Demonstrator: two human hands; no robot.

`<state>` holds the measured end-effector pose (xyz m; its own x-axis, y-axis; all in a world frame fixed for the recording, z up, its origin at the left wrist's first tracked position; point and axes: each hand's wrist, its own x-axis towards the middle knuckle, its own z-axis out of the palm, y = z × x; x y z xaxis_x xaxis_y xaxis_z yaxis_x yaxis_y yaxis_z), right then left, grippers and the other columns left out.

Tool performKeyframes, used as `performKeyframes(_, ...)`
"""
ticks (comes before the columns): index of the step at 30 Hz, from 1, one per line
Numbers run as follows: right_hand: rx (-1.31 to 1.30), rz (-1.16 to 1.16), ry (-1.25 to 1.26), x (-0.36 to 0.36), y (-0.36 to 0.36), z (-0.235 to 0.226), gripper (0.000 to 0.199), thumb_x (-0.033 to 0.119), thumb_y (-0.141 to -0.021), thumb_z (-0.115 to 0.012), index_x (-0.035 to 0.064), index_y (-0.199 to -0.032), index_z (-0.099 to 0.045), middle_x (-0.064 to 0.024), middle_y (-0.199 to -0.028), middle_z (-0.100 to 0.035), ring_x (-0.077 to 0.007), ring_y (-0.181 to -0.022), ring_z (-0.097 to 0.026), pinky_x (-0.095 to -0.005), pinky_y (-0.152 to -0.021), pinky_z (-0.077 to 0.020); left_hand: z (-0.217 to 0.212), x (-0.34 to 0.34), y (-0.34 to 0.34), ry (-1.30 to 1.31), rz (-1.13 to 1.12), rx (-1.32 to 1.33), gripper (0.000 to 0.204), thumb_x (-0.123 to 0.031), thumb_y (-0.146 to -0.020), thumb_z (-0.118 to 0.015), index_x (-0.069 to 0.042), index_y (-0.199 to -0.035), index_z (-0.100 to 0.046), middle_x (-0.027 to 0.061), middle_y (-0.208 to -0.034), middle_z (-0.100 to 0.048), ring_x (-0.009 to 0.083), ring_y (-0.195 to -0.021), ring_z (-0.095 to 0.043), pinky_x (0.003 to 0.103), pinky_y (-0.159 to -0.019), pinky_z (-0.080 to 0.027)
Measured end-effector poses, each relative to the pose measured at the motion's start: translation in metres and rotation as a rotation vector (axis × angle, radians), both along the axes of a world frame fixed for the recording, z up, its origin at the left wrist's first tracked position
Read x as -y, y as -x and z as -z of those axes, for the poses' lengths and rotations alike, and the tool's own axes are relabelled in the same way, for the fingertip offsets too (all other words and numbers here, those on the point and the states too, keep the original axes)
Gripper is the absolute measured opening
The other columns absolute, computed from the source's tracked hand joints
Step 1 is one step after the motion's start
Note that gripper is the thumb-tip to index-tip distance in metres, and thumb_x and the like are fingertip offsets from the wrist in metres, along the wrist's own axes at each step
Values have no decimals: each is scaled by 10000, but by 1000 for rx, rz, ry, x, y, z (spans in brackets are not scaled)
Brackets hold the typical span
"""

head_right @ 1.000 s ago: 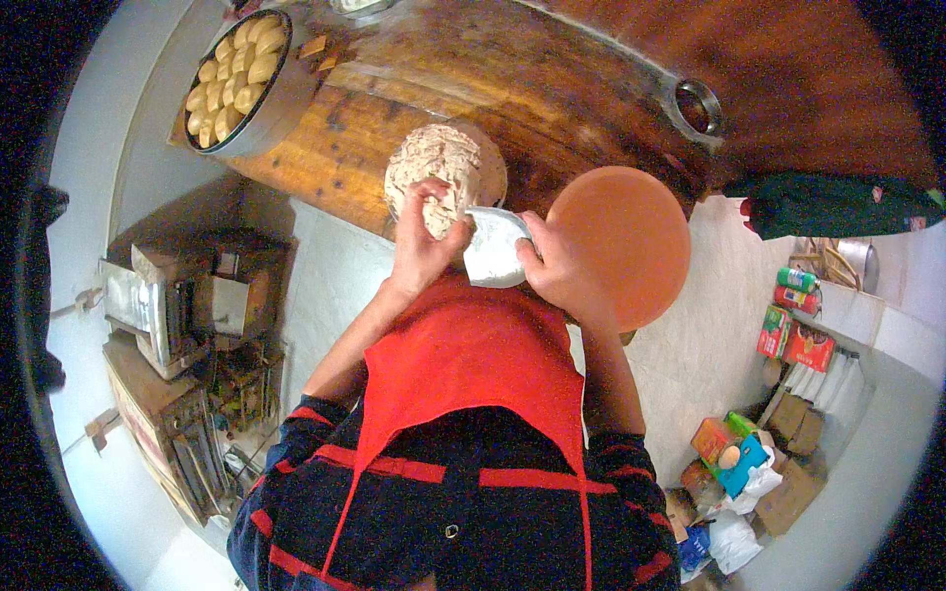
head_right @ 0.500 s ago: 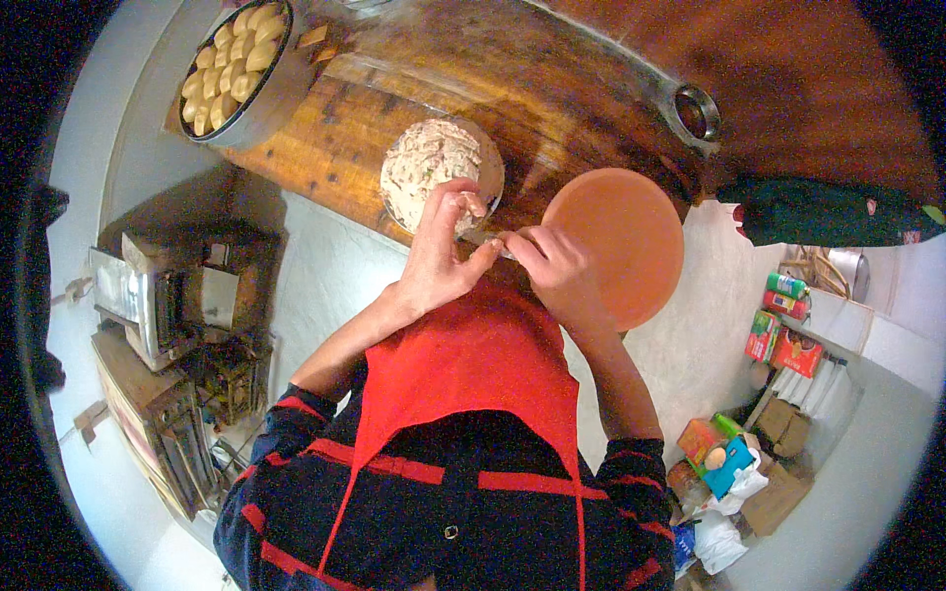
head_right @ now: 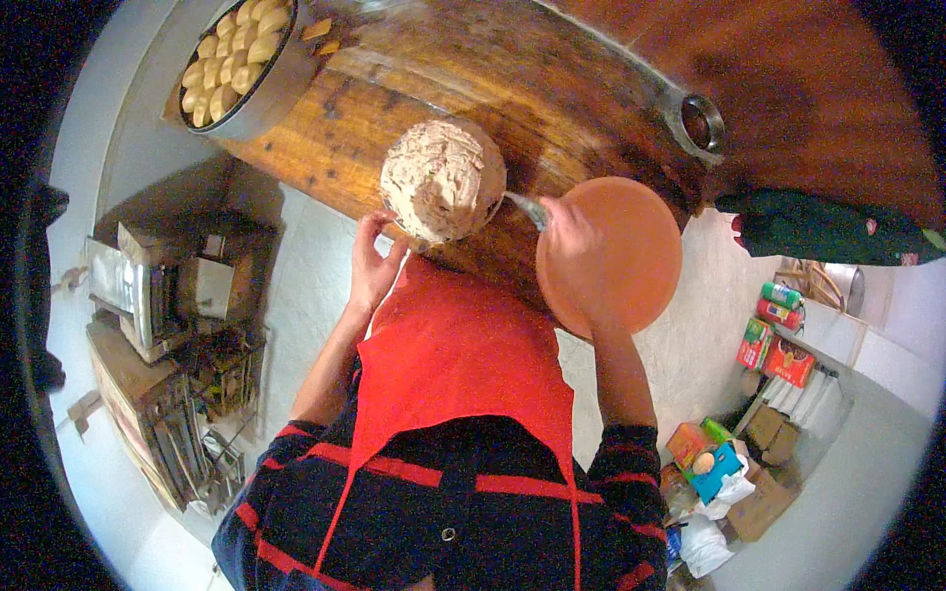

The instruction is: The person kneads a large ball of dough on a wooden table, then transfers it to a refrigerator for storage. They also handle a small bowl and a pink basin during the process.

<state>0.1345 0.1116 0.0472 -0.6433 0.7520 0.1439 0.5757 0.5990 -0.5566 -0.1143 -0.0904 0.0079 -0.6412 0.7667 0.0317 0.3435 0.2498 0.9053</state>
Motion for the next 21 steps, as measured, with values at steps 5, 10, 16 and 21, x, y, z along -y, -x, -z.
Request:
performKeyframes(5,143,-24,61,-77,27,76,287,116,-963,-571,99,-1246,-617,-183,-1111,-683,-407,-1008,-655,-513,-824,-527,33,36,5,104,-142,86,347,-75,-845,-726,-16,-1157,-587,134,-1132,-617,270,-1074,-612,384,-984,-481)
performKeyframes(10,506,10,-56,-125,65,124,391,112,-936,-604,136,-1324,-558,-184,-1114,-674,-401,-982,-668,-519,-818,-555,40,52,8,162,-215,213,377,-91,-851,-725,-34,-1201,-597,127,-1146,-615,254,-1072,-599,377,-985,-475)
performKeyframes(16,601,-53,-194,-121,76,170,524,83,-884,-635,131,-1391,-510,-158,-1237,-562,-355,-1168,-595,-482,-856,-584,26,64,6,234,-232,253,458,-134,-901,-717,-69,-1332,-577,91,-1301,-598,238,-1209,-565,400,-1085,-427)
performKeyframes(21,613,-77,-130,-104,68,186,492,94,-877,-638,139,-1354,-525,-132,-1220,-556,-357,-1155,-585,-495,-855,-565,21,56,11,236,-206,308,493,-151,-925,-714,-74,-1384,-551,78,-1375,-579,231,-1297,-532,413,-1130,-403)
